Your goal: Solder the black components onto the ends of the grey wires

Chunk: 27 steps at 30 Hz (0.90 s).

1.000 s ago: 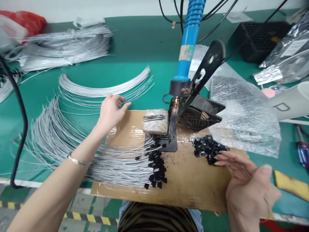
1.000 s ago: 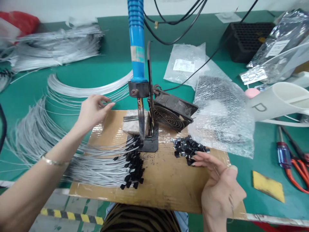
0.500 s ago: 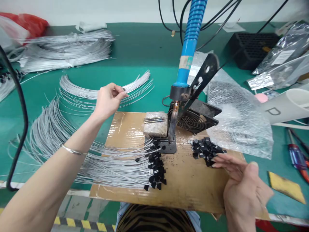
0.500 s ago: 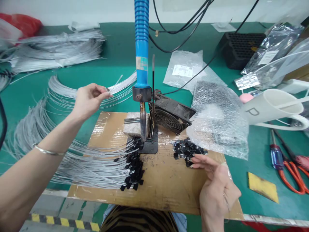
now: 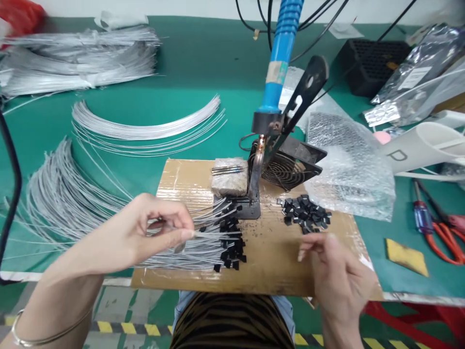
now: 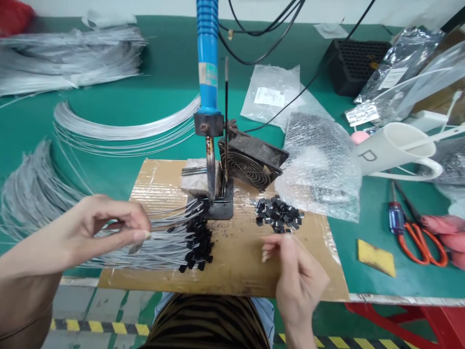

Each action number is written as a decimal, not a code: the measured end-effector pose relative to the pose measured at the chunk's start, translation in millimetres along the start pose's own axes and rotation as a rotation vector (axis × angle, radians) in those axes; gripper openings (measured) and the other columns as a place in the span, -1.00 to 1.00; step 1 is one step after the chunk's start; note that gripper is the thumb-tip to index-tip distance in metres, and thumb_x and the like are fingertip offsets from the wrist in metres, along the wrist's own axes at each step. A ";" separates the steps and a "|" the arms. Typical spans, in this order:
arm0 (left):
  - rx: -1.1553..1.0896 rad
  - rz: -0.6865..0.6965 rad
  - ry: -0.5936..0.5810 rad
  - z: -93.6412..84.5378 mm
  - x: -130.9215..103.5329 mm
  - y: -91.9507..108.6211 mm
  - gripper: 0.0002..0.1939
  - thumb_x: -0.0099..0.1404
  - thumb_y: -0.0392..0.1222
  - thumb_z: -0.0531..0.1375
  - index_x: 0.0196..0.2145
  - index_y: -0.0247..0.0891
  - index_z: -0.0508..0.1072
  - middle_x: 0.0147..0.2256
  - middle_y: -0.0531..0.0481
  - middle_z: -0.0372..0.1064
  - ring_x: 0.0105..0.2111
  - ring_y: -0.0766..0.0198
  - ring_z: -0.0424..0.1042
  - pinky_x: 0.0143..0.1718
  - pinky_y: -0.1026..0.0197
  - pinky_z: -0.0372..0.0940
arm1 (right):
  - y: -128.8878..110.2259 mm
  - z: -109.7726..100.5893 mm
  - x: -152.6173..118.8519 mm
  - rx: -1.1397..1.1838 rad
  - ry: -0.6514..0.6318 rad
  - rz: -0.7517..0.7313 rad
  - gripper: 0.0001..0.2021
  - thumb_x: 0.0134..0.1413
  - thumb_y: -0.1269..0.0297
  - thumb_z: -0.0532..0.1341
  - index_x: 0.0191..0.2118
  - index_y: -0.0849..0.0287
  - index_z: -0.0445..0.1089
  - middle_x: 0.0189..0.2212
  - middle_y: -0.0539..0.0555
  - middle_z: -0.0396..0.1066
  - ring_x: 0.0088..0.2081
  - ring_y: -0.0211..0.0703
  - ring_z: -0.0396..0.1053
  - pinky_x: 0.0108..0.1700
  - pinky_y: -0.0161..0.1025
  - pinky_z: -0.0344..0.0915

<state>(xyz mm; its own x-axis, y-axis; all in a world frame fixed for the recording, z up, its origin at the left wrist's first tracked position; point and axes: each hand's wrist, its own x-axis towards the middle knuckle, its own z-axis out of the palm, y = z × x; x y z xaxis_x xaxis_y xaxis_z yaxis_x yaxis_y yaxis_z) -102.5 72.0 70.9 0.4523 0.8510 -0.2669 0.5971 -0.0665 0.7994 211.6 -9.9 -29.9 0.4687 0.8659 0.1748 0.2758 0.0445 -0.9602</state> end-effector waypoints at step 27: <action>0.144 -0.020 0.302 -34.1 27.6 -1.0 -0.79 0.20 -0.03 0.33 -0.54 -0.12 0.60 -0.64 0.07 0.40 -0.61 0.30 0.29 -0.57 0.22 0.18 | -7.2 5.7 -1.8 -0.005 -0.110 0.012 -0.75 0.27 0.18 0.36 -0.42 0.17 0.62 -0.55 0.03 0.50 -0.57 -0.24 0.42 -0.56 -0.36 0.34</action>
<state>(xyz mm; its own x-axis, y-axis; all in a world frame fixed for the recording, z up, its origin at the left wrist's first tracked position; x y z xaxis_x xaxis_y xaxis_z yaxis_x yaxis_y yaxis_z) -113.1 113.3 81.1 0.2354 0.9674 -0.0931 0.7013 -0.1028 0.7054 203.9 -8.9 -24.6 0.3775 0.9157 0.1381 0.2748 0.0316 -0.9610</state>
